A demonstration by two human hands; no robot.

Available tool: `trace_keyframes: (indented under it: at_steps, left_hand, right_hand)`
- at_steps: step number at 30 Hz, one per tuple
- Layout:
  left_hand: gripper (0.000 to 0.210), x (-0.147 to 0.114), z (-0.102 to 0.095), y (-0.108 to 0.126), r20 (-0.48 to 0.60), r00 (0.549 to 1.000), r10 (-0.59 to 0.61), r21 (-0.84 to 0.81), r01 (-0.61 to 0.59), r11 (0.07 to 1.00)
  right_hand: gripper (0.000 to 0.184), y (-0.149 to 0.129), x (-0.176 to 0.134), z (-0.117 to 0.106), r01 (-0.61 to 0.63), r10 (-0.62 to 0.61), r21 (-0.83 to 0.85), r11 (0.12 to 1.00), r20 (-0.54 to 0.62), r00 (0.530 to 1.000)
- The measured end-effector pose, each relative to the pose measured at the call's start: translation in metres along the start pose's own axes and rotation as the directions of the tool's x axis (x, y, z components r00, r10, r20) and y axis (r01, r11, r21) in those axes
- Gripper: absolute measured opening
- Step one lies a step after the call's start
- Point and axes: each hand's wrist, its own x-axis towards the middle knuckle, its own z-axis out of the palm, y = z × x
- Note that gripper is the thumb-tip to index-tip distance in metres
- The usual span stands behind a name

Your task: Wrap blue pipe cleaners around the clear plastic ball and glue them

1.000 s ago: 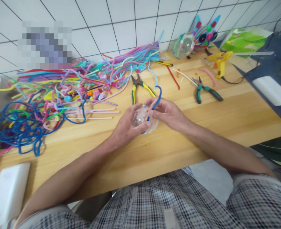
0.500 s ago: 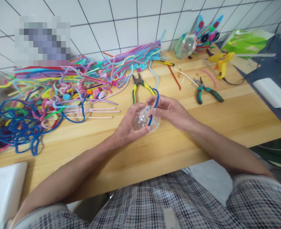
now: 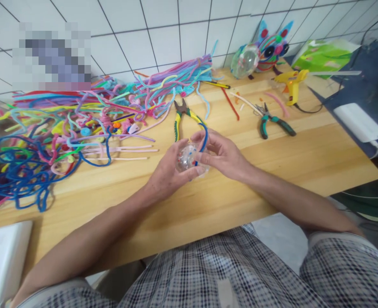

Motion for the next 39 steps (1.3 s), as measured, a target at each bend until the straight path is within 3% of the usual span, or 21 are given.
trace_keyframes:
  at_steps: [2,6,13,19,28,33,37,39]
  left_hand:
    - [0.084,-0.001,0.0,0.002,-0.001,1.0,-0.017,0.003,0.017,1.0]
    - [0.083,-0.001,0.002,-0.003,-0.038,0.995,0.09,-0.003,-0.09,0.996]
    - [0.078,0.002,0.005,-0.013,0.022,0.978,0.207,-0.036,-0.206,0.978]
    - [0.082,0.004,0.002,-0.012,0.03,0.933,0.359,0.013,-0.36,0.933]
    - [0.085,0.005,0.005,-0.019,-0.01,0.919,0.395,0.051,-0.394,0.918]
    - [0.102,0.004,0.003,-0.018,-0.004,0.959,0.283,0.038,-0.282,0.959]
    - [0.087,0.002,0.002,-0.006,0.005,0.999,0.034,-0.024,-0.034,0.999]
    - [0.08,0.001,0.003,0.0,0.022,1.0,-0.007,-0.049,0.008,0.999]
  right_hand:
    - [0.043,-0.001,0.0,-0.001,0.021,-0.021,-0.013,1.0,0.023,1.0]
    - [0.045,-0.007,0.006,-0.008,-0.021,0.021,0.032,0.999,0.012,1.0]
    - [0.051,-0.006,0.009,-0.011,-0.06,0.061,0.07,0.996,-0.014,0.998]
    - [0.049,0.003,0.008,-0.007,-0.013,0.012,0.052,0.999,0.012,1.0]
    - [0.05,0.01,0.007,-0.005,0.011,-0.012,0.075,0.997,0.014,1.0]
    - [0.046,0.013,0.005,-0.003,0.08,-0.08,0.034,0.996,0.008,0.997]
    - [0.043,0.01,0.003,-0.004,0.099,-0.098,-0.036,0.994,0.024,0.995]
    - [0.04,0.007,0.003,-0.005,0.096,-0.094,-0.037,0.995,0.053,0.994]
